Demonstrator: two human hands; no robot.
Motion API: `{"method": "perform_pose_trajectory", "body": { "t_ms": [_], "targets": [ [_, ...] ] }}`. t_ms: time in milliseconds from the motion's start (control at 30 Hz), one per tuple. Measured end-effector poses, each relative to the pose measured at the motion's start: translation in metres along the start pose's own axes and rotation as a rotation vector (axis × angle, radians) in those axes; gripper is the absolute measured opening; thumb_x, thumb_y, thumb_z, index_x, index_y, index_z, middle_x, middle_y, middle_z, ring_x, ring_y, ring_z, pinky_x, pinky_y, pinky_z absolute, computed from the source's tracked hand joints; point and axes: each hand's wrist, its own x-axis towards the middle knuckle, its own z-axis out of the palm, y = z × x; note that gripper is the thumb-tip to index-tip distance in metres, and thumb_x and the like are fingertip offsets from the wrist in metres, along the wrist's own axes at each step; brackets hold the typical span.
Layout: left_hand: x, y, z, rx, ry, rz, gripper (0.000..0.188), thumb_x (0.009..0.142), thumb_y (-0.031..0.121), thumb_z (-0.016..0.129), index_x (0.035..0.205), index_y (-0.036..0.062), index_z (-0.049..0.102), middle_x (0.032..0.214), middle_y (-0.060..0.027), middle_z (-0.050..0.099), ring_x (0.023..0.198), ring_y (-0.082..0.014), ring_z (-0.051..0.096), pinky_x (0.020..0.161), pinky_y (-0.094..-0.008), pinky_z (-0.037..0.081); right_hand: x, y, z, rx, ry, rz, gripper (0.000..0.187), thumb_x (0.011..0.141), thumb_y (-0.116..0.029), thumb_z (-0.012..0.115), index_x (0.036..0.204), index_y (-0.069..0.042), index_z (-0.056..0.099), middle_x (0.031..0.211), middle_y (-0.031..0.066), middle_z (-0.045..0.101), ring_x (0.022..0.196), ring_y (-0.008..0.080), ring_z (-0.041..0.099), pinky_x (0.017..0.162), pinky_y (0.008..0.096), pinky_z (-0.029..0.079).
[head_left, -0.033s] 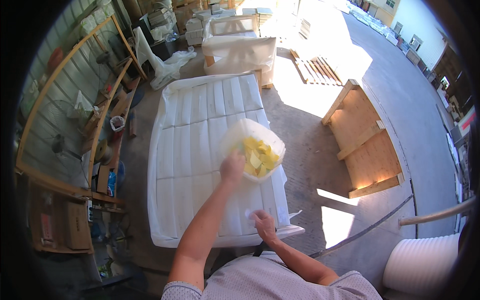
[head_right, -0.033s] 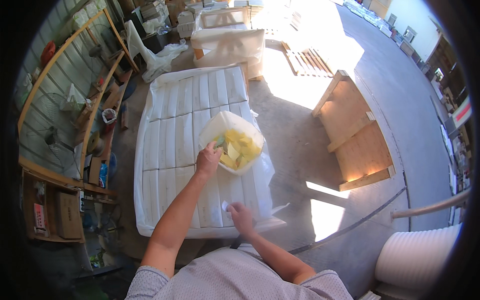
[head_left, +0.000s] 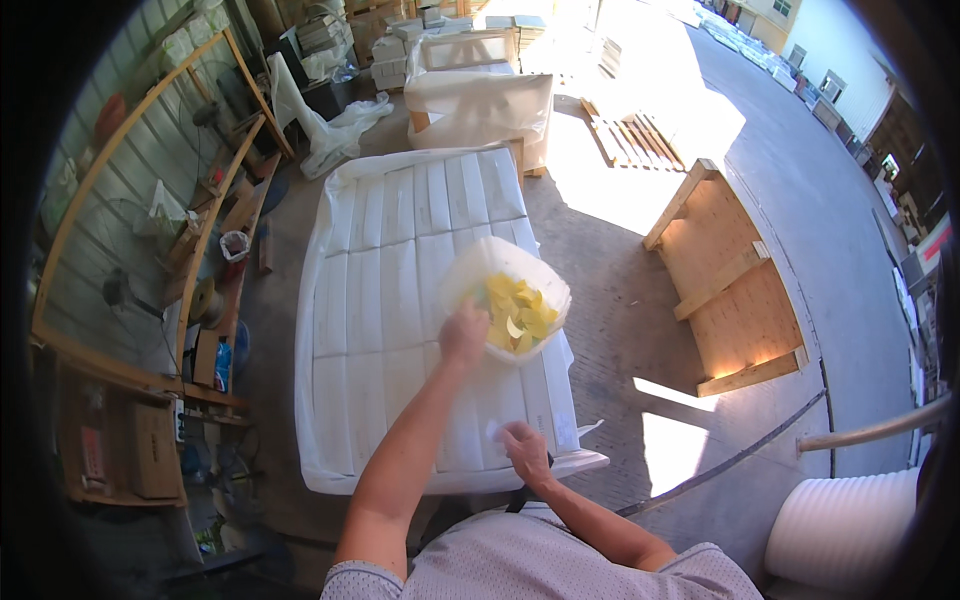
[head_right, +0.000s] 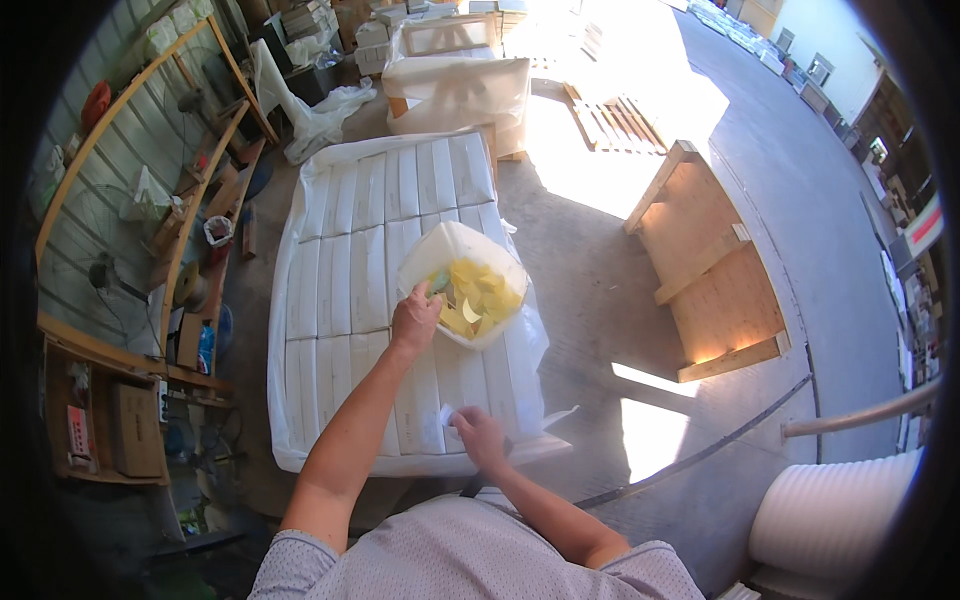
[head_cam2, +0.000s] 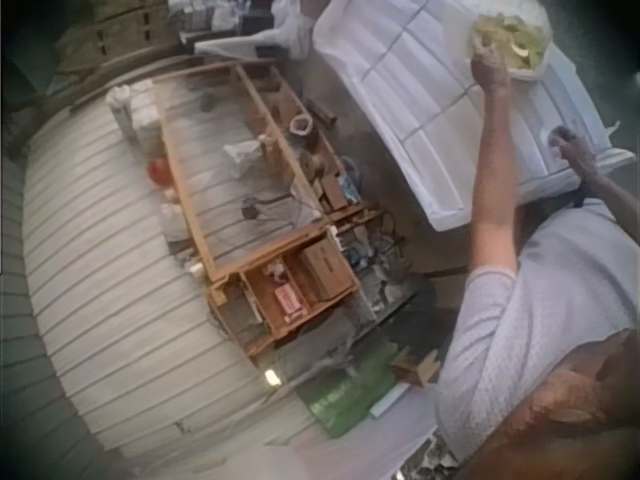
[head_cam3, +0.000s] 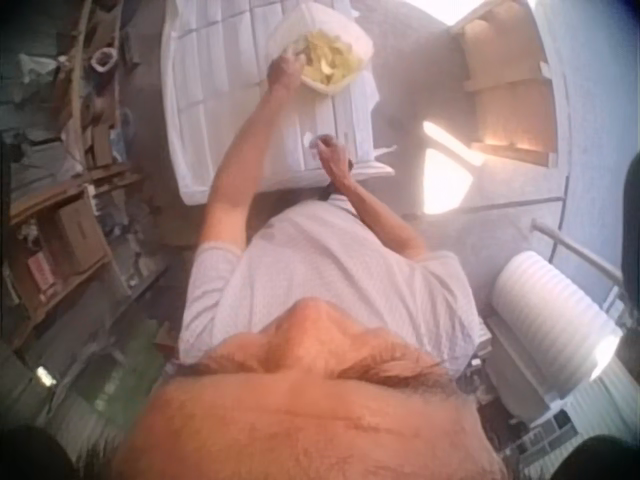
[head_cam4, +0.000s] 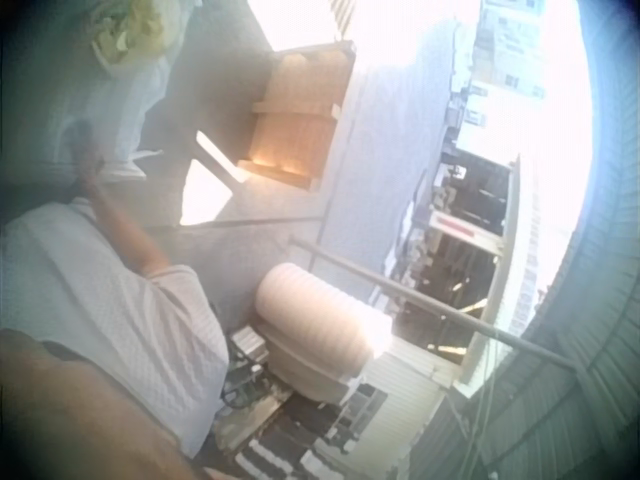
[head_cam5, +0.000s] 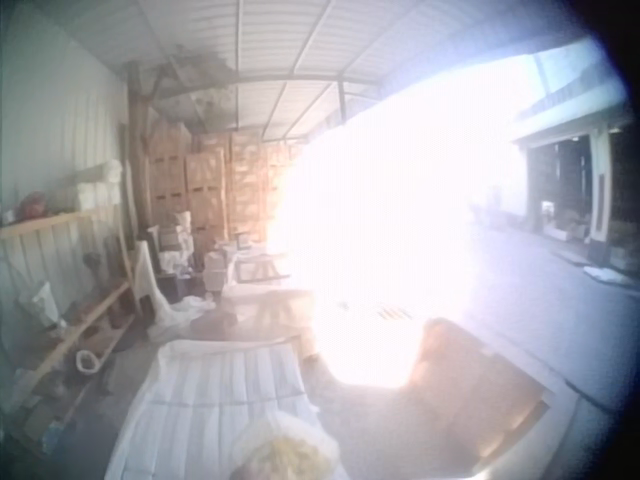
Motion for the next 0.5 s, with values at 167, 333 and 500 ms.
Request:
{"method": "perform_pose_trajectory", "body": {
  "t_ms": [167,333,500],
  "targets": [
    [-0.033,-0.040,-0.019,-0.239,0.117,-0.070,0.026,0.093,0.022,0.055,0.105,0.0023,0.068,0.069,-0.0089,0.065,0.066,-0.0182,0.064,0.065,-0.0332,0.051,-0.010,-0.015,-0.002,-0.029,-0.051,-0.047,0.026,0.087,-0.025,0.066,0.092,0.001,0.070,0.074,0.0068,0.068,0.066,0.0126,0.063,0.064,0.0270,0.049],
    [-0.139,-0.147,-0.048,-0.204,-0.055,-0.447,0.025,0.094,0.020,0.053,0.104,0.0022,0.068,0.068,-0.0046,0.063,0.065,-0.0119,0.059,0.063,-0.0282,0.048,-0.001,-0.009,0.005,-0.041,-0.109,-0.031,0.024,0.087,-0.022,0.065,0.094,0.001,0.069,0.075,0.0072,0.069,0.068,0.0131,0.064,0.067,0.0276,0.050],
    [-0.252,-0.204,-0.064,-0.197,0.031,-0.651,0.026,0.094,0.025,0.052,0.095,0.0023,0.066,0.072,-0.0125,0.064,0.071,-0.0248,0.063,0.068,-0.0369,0.049,0.014,0.004,0.038,-0.216,-0.201,-0.059,0.026,0.089,-0.026,0.063,0.096,-0.001,0.068,0.082,0.0153,0.071,0.079,0.0270,0.069,0.072,0.0356,0.052]
  ]
}}
